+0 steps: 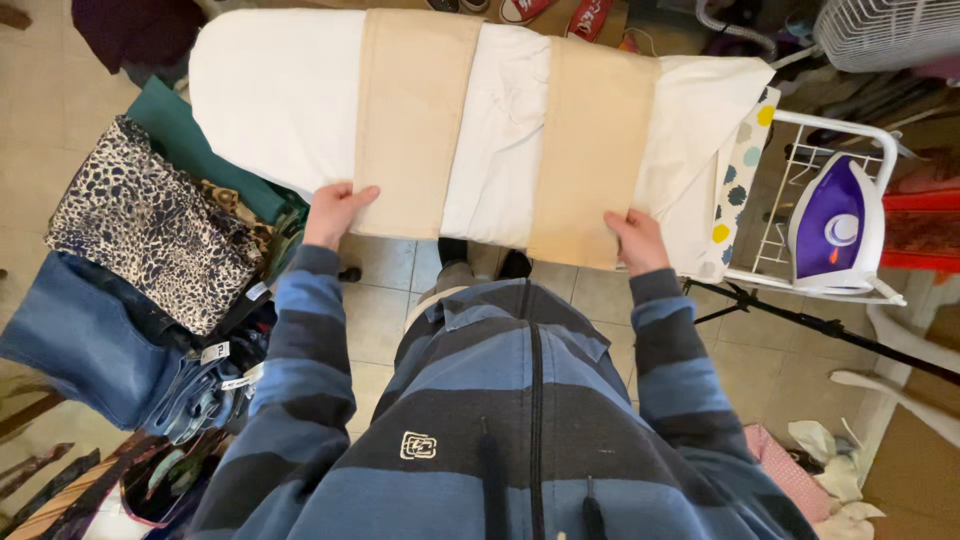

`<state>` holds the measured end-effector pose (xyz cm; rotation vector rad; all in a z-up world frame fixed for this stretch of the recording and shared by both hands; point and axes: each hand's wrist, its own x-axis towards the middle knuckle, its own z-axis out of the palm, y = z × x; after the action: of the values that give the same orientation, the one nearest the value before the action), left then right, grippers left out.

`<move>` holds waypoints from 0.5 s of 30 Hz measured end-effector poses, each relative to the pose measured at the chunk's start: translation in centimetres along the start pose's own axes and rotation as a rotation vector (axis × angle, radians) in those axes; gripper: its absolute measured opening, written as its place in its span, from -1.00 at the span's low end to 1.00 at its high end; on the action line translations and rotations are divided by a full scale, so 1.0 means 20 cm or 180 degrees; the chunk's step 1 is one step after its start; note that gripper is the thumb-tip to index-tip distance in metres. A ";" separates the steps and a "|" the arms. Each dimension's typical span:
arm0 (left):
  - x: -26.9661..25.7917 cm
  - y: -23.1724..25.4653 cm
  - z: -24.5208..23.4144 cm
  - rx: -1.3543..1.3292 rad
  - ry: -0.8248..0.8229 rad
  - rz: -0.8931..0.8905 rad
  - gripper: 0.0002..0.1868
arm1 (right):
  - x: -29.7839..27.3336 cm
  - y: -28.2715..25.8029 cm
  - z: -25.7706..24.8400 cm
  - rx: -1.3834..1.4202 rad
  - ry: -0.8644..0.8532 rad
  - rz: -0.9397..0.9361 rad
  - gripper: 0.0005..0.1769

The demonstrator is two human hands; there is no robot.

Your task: The person irons a pair of trousers on an ironing board using an iron, pressing the back pockets and legs, then picks up the trousers to check them before folding them.

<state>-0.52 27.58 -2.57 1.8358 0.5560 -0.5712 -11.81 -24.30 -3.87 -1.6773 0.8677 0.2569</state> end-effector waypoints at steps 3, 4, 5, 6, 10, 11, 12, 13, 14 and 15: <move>-0.05 -0.23 -0.01 0.0284 -0.0025 0.0074 -0.55 | -0.01 0.30 -0.02 0.0382 0.0025 0.0072 -0.70; -0.23 -0.10 0.02 0.0093 -0.0430 -0.0211 -0.53 | -0.03 0.39 -0.02 0.0654 -0.0091 0.0243 -0.59; -0.41 0.03 0.04 -0.0099 -0.0834 -0.0495 -0.50 | -0.04 0.48 -0.02 0.0925 -0.0207 0.0413 -0.48; -0.42 -0.02 0.11 -0.0086 -0.0846 -0.0490 -0.50 | -0.14 0.39 -0.01 0.0937 -0.0194 0.0415 -0.48; -0.56 -0.07 0.43 0.0764 -0.1638 -0.0514 -0.31 | -0.38 0.14 0.02 0.1038 -0.0320 0.0736 -0.53; -0.61 -0.05 0.53 0.1295 -0.1688 -0.0063 -0.36 | -0.41 0.11 0.01 0.1058 -0.0344 0.0768 -0.55; -0.60 -0.02 0.60 0.1301 -0.1695 -0.0054 -0.36 | -0.42 0.11 0.00 0.1065 -0.0335 0.0764 -0.55; -0.60 0.00 0.67 0.1429 -0.1587 0.0149 -0.36 | -0.42 0.11 0.00 0.0878 -0.0450 0.0805 -0.54; -0.60 0.02 0.75 0.1556 -0.1486 0.0353 -0.34 | -0.43 0.12 -0.02 0.0692 -0.0558 0.0848 -0.50; -0.57 -0.03 0.79 0.1562 -0.1500 0.0364 -0.34 | -0.45 0.13 -0.04 0.0700 -0.0541 0.0846 -0.50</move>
<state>-11.53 11.55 -0.68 2.0694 -0.0143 -1.0942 -20.02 -21.44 -0.26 -1.3161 0.9537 0.4619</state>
